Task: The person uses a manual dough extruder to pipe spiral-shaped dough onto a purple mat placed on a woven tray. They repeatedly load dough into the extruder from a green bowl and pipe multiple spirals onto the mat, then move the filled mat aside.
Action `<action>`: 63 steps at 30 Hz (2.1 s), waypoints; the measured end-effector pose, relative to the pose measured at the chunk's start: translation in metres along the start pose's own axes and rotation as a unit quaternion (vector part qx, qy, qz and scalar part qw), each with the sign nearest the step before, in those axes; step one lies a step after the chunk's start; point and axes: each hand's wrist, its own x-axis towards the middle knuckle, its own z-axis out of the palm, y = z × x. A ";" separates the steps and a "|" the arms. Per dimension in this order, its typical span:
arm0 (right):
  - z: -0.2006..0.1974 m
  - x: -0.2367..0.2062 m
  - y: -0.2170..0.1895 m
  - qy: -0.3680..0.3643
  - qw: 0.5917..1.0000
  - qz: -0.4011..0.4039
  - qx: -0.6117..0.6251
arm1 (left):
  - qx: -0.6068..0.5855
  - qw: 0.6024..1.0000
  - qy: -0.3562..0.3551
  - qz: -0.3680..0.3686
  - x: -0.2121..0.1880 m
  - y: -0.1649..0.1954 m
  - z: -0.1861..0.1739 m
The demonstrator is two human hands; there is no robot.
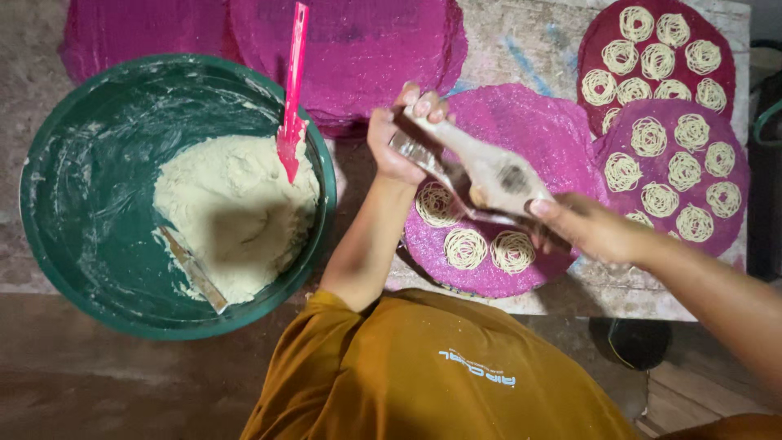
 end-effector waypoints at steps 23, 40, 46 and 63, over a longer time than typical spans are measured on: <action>0.020 0.040 0.069 0.105 0.940 -0.246 0.212 | 0.923 0.364 0.022 -0.124 -0.115 0.017 0.030; 0.046 -0.012 0.122 0.039 0.879 -0.308 0.363 | 0.944 0.328 -0.032 -0.003 -0.062 0.001 0.054; 0.029 0.027 0.092 -0.027 0.966 -0.065 0.251 | 0.123 0.976 0.050 -0.171 -0.008 -0.019 0.057; -0.047 0.066 -0.038 0.027 0.997 -0.023 -0.061 | 0.041 0.992 0.110 0.048 0.046 0.016 -0.011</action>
